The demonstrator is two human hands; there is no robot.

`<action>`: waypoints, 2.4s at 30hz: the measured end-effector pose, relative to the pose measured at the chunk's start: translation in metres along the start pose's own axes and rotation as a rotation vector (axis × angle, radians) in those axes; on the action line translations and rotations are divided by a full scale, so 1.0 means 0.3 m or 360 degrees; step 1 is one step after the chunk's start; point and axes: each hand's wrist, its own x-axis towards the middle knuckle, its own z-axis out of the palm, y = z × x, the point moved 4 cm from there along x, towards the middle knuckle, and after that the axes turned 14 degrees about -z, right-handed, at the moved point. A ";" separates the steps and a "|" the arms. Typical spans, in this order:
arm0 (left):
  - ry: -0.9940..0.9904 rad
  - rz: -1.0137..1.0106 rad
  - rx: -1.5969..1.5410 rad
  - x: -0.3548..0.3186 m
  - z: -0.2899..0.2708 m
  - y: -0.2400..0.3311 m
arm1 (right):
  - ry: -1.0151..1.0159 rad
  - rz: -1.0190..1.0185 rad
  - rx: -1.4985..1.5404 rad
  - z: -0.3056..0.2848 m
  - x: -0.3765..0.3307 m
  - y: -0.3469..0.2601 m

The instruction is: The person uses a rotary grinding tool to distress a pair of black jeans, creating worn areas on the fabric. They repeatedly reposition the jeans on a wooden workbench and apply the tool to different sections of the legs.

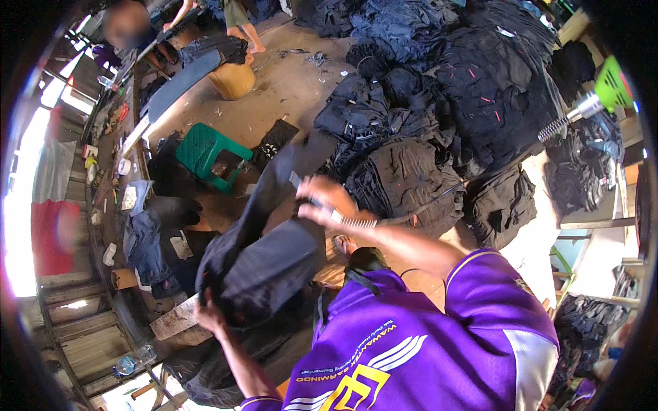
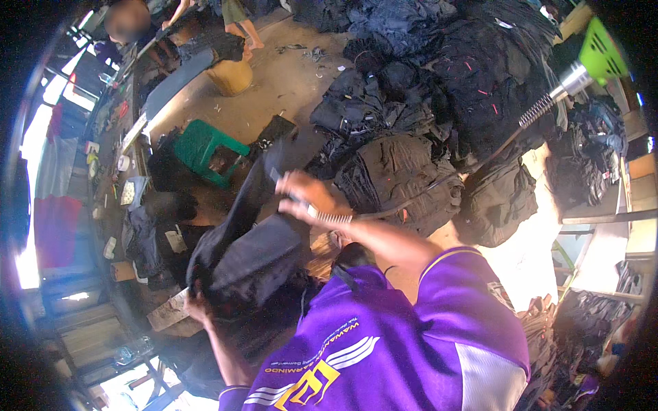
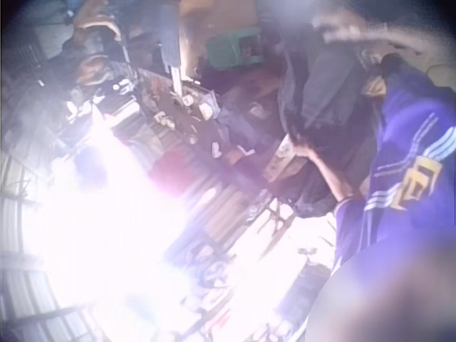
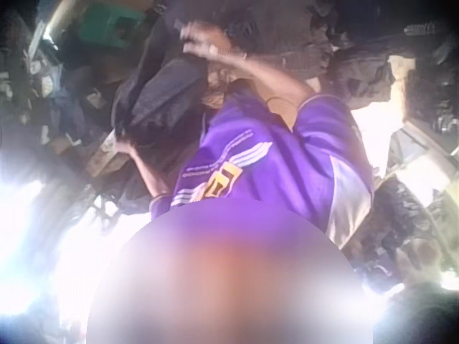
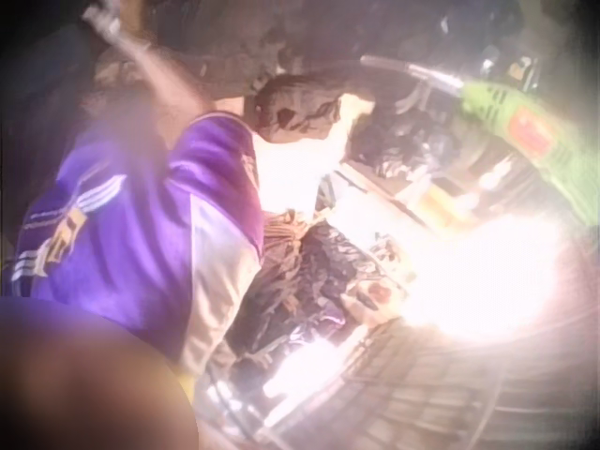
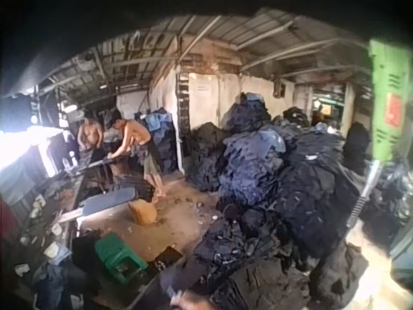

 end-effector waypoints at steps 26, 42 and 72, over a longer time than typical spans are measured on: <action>-0.1040 -0.0295 -0.1193 0.088 -0.103 -0.418 | -0.0554 -0.0062 -0.0169 0.807 -0.182 -0.438; 0.0866 -0.0242 -0.0443 0.202 0.190 -0.386 | -0.0732 -0.0029 0.0790 0.937 0.050 -0.261; 0.0774 -0.0528 -0.0693 0.177 0.193 -0.342 | -0.1152 -0.0801 0.0971 1.067 0.048 -0.231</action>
